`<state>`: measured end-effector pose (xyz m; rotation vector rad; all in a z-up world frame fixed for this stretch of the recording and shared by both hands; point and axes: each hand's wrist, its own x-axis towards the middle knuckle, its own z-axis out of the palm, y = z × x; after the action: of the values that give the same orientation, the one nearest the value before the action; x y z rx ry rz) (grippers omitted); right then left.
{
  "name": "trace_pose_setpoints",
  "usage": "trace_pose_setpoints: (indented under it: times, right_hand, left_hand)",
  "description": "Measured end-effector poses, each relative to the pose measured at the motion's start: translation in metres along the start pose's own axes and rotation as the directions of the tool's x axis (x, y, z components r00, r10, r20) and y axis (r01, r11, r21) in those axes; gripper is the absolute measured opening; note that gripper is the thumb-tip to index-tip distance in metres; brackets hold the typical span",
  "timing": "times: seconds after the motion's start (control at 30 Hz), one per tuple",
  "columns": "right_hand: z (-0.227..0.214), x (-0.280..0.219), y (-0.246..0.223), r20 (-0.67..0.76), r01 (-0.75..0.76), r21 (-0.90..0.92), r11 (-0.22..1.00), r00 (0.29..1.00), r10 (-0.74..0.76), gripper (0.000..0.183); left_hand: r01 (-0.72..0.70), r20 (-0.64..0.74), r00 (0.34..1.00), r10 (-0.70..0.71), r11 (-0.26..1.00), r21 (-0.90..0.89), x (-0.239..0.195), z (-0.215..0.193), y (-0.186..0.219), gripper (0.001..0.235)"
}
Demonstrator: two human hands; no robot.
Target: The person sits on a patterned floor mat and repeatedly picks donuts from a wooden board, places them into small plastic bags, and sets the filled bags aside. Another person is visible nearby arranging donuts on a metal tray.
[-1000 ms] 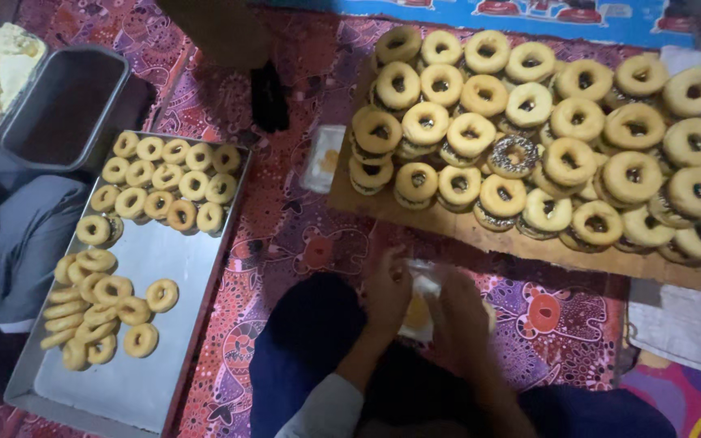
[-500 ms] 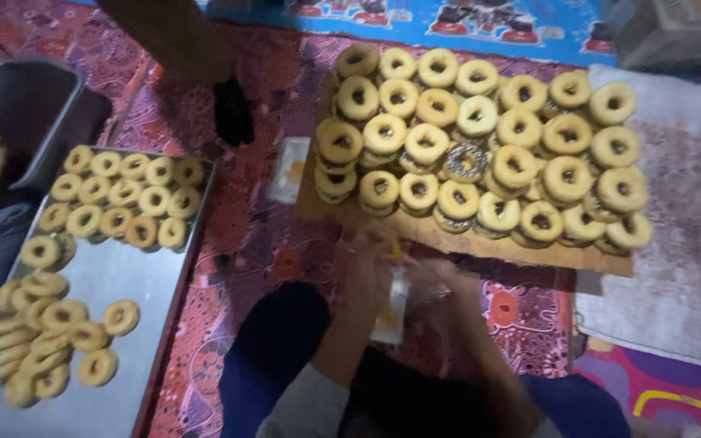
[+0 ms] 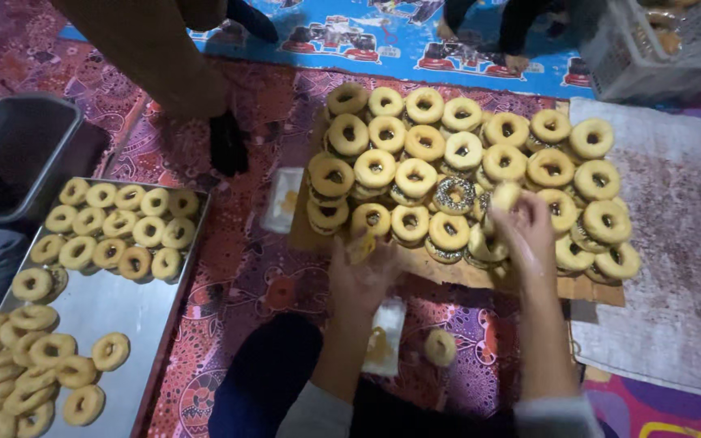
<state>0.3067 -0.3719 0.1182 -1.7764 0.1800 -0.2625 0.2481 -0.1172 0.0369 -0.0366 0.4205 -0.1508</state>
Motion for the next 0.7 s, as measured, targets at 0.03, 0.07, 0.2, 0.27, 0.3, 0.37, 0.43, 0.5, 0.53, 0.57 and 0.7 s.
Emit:
trace_pose_setpoints:
  times: [0.03,0.07,0.2,0.27,0.3,0.37,0.43,0.5,0.53,0.57,0.7]
  right_hand:
    - [-0.003,-0.027,0.001,0.042,-0.080,0.214,0.974,0.996,0.073,0.069]
    - [-0.002,-0.060,0.004,0.096,-0.165,0.414,0.895,0.986,0.138,0.076]
    - [0.015,-0.149,0.008,0.157,-0.066,0.407,0.911,0.988,0.001,0.057]
    - [0.040,-0.173,0.009,0.188,-0.022,0.585,0.811,0.976,-0.109,0.074]
    - [0.047,-0.180,0.007,0.172,0.006,0.403,0.915,0.982,-0.082,0.068]
    - [0.063,-0.183,0.001,0.135,0.048,-0.003,0.999,0.990,-0.047,0.056]
    - [0.073,-0.174,-0.006,0.088,0.133,0.060,0.989,0.986,-0.138,0.074]
    - [0.076,-0.170,-0.007,0.134,0.361,-0.198,0.911,0.931,-0.339,0.065]
    - [0.074,-0.168,-0.006,0.246,0.523,-0.451,0.723,0.852,-0.463,0.048]
    - [0.073,-0.167,-0.005,0.389,0.635,-0.634,0.441,0.755,-0.529,0.032]
    - [0.065,-0.153,0.001,0.197,0.316,-0.003,0.949,0.930,-0.309,0.063]
  left_hand:
    - [-0.017,-0.003,1.000,0.017,0.994,-0.105,0.003,-0.001,-0.001,0.054]
    - [-0.033,-0.009,0.999,0.032,0.978,-0.207,0.005,-0.003,-0.001,0.060]
    - [-0.123,-0.111,0.988,0.104,0.978,-0.171,0.009,-0.008,-0.012,0.067]
    - [-0.206,-0.076,0.977,0.201,0.977,-0.057,0.006,-0.014,-0.020,0.053]
    - [-0.267,0.051,0.962,0.267,0.964,-0.002,0.004,-0.016,-0.024,0.054]
    - [-0.409,0.318,0.875,0.366,0.909,0.077,-0.001,-0.017,-0.028,0.055]
    - [-0.224,0.649,0.722,0.241,0.968,-0.109,-0.009,-0.013,-0.035,0.057]
    - [-0.380,0.616,0.783,0.090,0.852,0.359,-0.029,-0.012,-0.040,0.055]
    - [-0.434,0.497,0.862,0.103,0.657,0.616,-0.041,-0.010,-0.049,0.055]
    - [-0.431,0.412,0.899,0.147,0.455,0.779,-0.057,-0.008,-0.062,0.055]
    - [-0.747,0.847,0.496,0.191,-0.403,0.529,-0.112,-0.003,-0.058,0.064]
